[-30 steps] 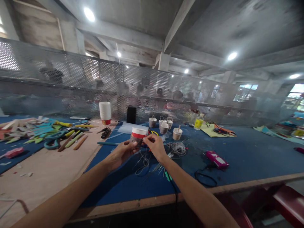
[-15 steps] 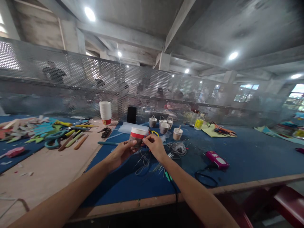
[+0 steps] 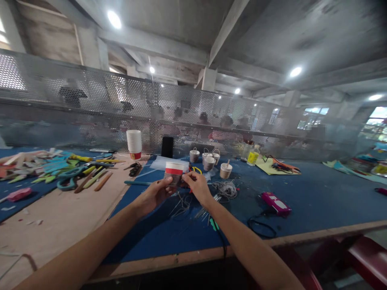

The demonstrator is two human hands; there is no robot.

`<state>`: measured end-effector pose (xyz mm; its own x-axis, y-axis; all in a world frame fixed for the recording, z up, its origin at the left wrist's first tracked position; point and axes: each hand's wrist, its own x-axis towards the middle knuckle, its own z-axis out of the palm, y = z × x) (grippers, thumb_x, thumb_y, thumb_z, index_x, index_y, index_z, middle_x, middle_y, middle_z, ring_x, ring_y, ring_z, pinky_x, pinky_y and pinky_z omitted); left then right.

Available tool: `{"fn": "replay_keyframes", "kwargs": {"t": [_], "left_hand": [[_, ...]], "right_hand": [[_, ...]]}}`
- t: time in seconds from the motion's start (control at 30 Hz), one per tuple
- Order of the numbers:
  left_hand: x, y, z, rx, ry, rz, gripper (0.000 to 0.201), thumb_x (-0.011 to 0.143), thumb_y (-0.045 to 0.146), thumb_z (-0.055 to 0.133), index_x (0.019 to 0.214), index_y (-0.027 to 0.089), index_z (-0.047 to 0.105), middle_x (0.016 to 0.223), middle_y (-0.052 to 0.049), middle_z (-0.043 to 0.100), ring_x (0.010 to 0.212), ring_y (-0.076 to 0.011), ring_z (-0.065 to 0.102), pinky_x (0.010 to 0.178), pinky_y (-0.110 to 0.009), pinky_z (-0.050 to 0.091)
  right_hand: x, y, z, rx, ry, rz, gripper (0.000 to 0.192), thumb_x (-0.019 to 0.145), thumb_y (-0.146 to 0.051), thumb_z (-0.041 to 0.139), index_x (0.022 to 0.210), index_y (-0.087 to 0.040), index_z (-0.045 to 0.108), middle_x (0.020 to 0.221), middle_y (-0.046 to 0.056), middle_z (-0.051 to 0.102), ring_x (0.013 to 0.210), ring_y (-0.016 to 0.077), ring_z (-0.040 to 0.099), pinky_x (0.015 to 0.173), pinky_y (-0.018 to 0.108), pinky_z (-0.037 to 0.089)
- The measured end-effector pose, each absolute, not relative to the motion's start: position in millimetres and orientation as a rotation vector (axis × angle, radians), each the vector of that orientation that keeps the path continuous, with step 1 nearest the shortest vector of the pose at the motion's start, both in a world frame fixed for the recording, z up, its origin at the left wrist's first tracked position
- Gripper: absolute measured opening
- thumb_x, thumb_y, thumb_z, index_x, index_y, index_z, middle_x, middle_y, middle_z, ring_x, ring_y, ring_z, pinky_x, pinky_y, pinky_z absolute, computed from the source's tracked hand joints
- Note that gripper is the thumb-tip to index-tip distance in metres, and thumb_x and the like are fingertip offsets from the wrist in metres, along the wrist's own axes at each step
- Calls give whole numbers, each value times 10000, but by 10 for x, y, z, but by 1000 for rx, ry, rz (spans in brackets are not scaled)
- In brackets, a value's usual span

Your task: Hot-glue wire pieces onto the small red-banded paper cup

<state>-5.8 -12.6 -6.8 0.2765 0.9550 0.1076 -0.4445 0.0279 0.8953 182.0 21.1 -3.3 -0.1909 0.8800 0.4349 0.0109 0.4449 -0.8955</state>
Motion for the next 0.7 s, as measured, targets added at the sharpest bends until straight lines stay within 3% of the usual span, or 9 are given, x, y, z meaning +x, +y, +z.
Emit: {"fn": "replay_keyframes", "kwargs": {"t": [0.13, 0.3, 0.4, 0.7], "left_hand": [[-68, -117, -57, 1034, 594, 1204, 267, 849, 335, 764, 1040, 152, 794, 1014, -110, 784, 909, -212, 698, 894, -317, 508], [-74, -105, -55, 972, 597, 1247, 183, 833, 282, 789, 953, 144, 777, 863, -67, 767, 820, -169, 688, 810, -266, 529], [-71, -118, -45, 914, 615, 1278, 177, 797, 252, 821, 924, 146, 757, 917, -69, 773, 860, -175, 699, 821, -266, 542], [-72, -141, 19, 814, 644, 1325, 154, 794, 173, 814, 917, 138, 729, 930, -70, 778, 773, -135, 717, 632, -168, 561]], "right_hand": [[1806, 155, 9, -766, -1560, 1012, 321, 880, -510, 634, 786, -207, 683, 828, 27, 736, 685, 190, 706, 728, 307, 555], [1790, 44, 44, -750, -1686, 961, 252, 882, -441, 652, 821, -198, 679, 782, 14, 709, 732, 192, 708, 733, 291, 534], [1778, 12, 19, -752, -1775, 938, 227, 877, -421, 666, 866, -194, 663, 791, 9, 694, 745, 186, 705, 728, 283, 526], [1779, 78, -84, -856, -2011, 546, 165, 932, -353, 635, 894, -201, 686, 830, 13, 688, 787, 166, 631, 739, 259, 466]]}}
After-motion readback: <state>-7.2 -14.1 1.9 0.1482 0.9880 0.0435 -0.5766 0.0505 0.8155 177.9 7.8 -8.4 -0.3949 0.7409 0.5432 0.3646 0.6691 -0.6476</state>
